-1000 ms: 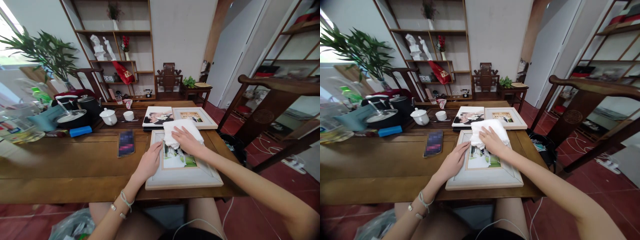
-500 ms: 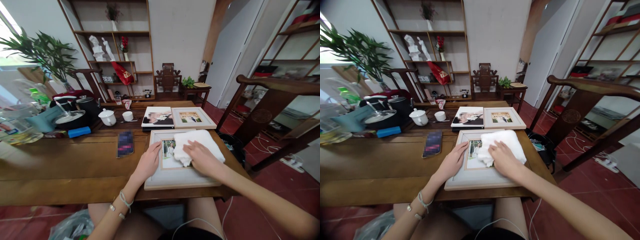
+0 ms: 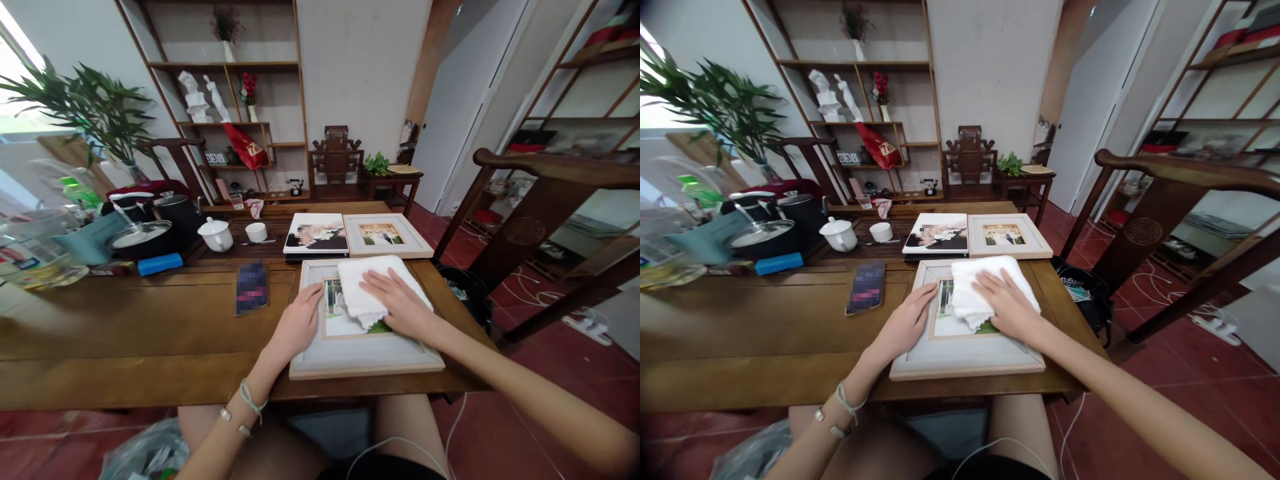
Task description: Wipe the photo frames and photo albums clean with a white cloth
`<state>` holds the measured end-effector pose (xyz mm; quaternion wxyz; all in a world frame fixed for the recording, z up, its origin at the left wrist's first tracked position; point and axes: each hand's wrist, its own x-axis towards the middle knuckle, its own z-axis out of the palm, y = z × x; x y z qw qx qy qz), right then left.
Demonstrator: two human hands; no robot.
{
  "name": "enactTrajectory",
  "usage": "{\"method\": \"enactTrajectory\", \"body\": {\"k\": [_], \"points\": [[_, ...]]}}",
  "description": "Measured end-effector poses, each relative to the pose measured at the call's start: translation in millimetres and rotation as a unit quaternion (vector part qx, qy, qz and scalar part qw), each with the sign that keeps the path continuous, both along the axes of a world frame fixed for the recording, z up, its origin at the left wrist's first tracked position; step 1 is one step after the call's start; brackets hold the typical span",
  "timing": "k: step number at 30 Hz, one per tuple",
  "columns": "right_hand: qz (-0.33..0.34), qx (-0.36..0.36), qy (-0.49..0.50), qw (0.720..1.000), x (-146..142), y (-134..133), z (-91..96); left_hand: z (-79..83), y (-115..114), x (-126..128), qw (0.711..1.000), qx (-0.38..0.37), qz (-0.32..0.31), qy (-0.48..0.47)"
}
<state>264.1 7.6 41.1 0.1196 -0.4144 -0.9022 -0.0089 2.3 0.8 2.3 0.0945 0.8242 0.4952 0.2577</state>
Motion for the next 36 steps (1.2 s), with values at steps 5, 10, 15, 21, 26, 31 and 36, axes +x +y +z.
{"method": "enactTrajectory", "body": {"k": [5,10,15,21,26,31,36], "points": [[-0.1,0.071,-0.003,0.992,-8.5,44.0,0.5,2.7,-1.4,-0.2,1.0,-0.009,0.001,0.001],[-0.137,0.024,-0.045,0.989,-26.3,30.4,3.6,3.0,-0.9,0.6,1.0,-0.014,0.005,0.004],[-0.103,-0.027,-0.087,0.99,-36.0,-38.4,10.0,0.3,-0.1,1.1,1.0,-0.01,0.008,0.002],[0.01,0.022,-0.06,0.998,-39.7,-120.5,9.3,-2.2,0.7,-0.4,1.0,-0.005,0.003,0.009],[0.03,0.087,-0.039,0.995,-35.2,-116.7,-5.1,-0.2,1.0,-0.3,1.0,-0.016,0.001,0.015],[-0.041,0.103,-0.054,0.992,-8.3,-49.0,-16.7,-1.5,1.4,-0.5,1.0,-0.005,0.003,0.007],[-0.099,0.113,-0.06,0.987,11.9,7.4,-7.6,-0.9,0.4,-0.6,1.0,0.001,0.004,0.001]]}}
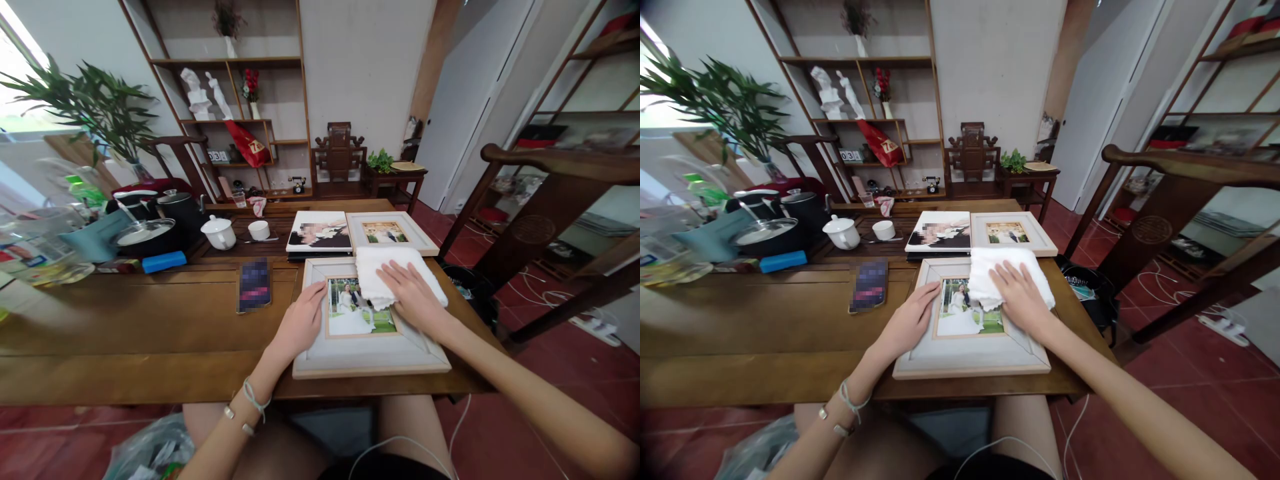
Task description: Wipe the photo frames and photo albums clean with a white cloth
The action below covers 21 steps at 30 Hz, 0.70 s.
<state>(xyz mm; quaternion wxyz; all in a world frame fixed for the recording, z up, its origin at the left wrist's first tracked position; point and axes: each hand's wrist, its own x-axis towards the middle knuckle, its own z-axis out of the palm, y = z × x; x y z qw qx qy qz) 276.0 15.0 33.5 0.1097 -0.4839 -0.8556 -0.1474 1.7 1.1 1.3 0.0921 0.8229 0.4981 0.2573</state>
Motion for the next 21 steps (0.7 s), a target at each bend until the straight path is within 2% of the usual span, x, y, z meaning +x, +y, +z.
{"method": "enactTrajectory", "body": {"k": [2,4,7,11,14,17,21], "points": [[-0.004,0.002,-0.025,1.0,-1.5,1.6,3.9,0.7,-0.5,0.1,1.0,-0.004,0.002,0.003],[-0.005,0.007,-0.063,0.998,-7.1,-12.2,6.7,0.9,-0.8,0.3,1.0,-0.008,0.004,0.009],[0.007,0.012,-0.108,0.994,-18.7,-55.8,10.0,0.5,-0.8,0.9,1.0,-0.01,0.007,0.018],[0.064,0.048,-0.094,0.992,-33.8,-120.4,12.3,0.5,-0.8,1.8,1.0,-0.008,0.011,0.021],[0.089,0.066,-0.044,0.993,-42.4,-143.1,9.3,1.3,-1.0,2.0,1.0,-0.005,0.008,0.023],[0.114,0.03,-0.003,0.993,-45.2,-133.4,4.7,1.0,-0.7,1.7,1.0,0.0,0.003,0.025],[0.095,-0.084,0.017,0.992,-39.2,-82.1,2.5,-1.0,0.1,1.0,1.0,0.001,0.002,0.021]]}}
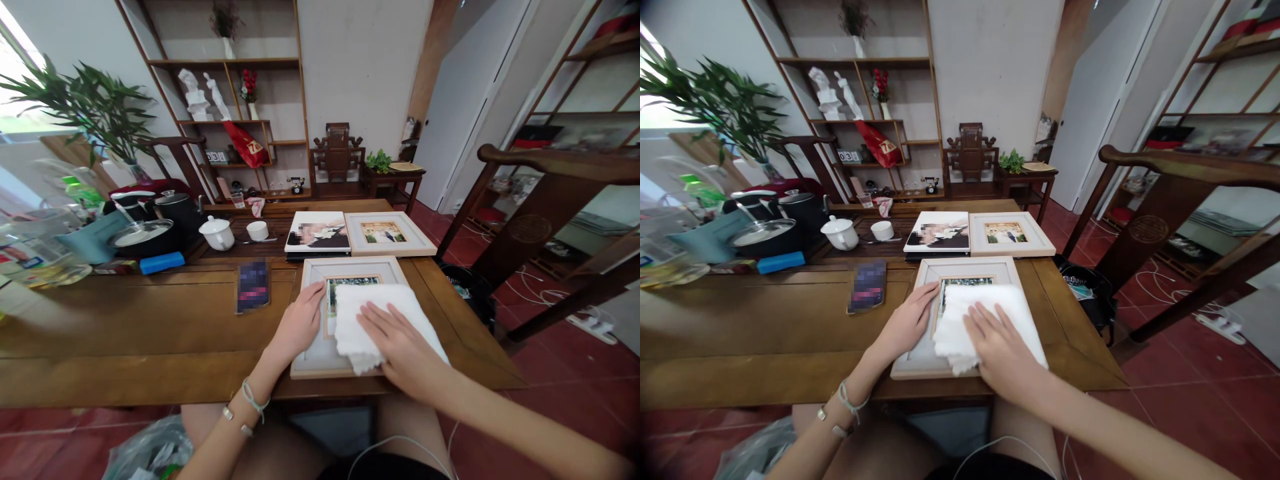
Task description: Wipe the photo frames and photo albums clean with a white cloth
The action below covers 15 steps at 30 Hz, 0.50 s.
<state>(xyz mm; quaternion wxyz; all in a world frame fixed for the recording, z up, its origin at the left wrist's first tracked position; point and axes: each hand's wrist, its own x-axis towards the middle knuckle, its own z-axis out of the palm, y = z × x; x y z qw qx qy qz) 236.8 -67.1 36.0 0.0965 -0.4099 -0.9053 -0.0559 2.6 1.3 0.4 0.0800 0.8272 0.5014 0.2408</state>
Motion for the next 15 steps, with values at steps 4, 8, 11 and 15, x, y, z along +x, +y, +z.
{"method": "enactTrajectory", "body": {"k": [4,8,11,15], "points": [[-0.037,-0.047,0.029,0.998,8.8,67.7,3.3,-0.7,0.1,-0.5,1.0,0.0,-0.003,-0.006],[-0.088,-0.03,0.08,0.992,8.9,119.8,8.8,0.2,-0.4,-0.5,1.0,0.001,0.0,-0.009],[-0.105,-0.033,0.061,0.992,-0.1,130.8,12.3,1.6,-0.8,0.0,1.0,-0.001,0.001,-0.007],[-0.09,-0.063,-0.013,0.994,-15.7,101.2,18.3,3.3,-1.2,1.0,1.0,-0.006,0.003,-0.007]]}}
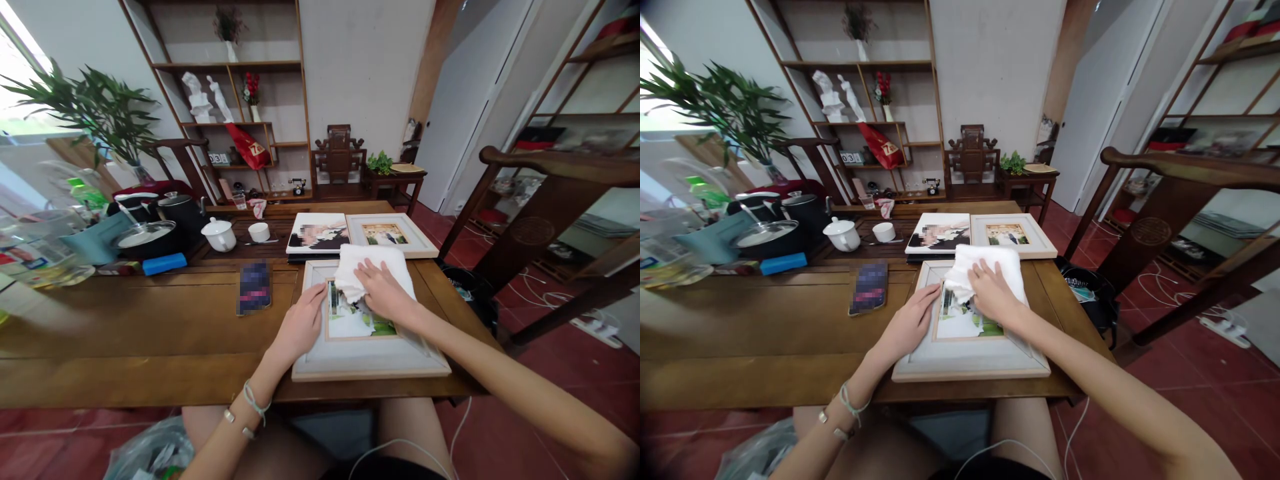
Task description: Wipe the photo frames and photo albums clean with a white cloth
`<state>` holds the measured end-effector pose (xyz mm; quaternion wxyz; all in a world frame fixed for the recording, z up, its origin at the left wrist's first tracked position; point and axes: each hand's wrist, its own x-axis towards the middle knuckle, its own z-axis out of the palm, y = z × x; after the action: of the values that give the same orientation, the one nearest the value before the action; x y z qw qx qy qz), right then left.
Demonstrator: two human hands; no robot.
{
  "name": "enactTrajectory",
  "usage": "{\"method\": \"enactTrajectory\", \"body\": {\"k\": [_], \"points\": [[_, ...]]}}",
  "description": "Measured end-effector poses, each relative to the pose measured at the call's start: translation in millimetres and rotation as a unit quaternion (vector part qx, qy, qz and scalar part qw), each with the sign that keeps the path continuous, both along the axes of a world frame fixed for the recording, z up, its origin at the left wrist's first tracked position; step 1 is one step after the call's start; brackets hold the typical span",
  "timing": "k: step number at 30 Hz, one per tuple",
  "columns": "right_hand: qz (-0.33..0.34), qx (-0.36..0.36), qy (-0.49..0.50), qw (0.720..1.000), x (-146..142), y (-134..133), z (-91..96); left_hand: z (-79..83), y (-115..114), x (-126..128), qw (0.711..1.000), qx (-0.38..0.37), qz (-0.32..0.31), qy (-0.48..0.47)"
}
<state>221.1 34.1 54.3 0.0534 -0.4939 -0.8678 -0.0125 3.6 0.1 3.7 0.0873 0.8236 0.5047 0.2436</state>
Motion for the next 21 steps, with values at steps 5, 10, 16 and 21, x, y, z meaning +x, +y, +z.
{"method": "enactTrajectory", "body": {"k": [5,10,16,21], "points": [[0.077,-0.048,-0.024,0.996,-2.0,-79.2,13.9,-0.5,-0.5,0.4,1.0,0.002,0.004,-0.006],[0.17,0.017,-0.016,0.985,0.2,-148.8,16.9,-1.1,-0.5,-0.1,1.0,-0.004,0.007,-0.008],[0.122,0.088,-0.043,0.988,-31.0,-152.6,3.2,1.1,0.3,-0.1,1.0,-0.009,0.003,-0.017],[-0.004,0.07,-0.073,0.995,-51.1,-107.4,1.4,2.1,0.7,-1.0,0.999,-0.029,-0.003,-0.014]]}}
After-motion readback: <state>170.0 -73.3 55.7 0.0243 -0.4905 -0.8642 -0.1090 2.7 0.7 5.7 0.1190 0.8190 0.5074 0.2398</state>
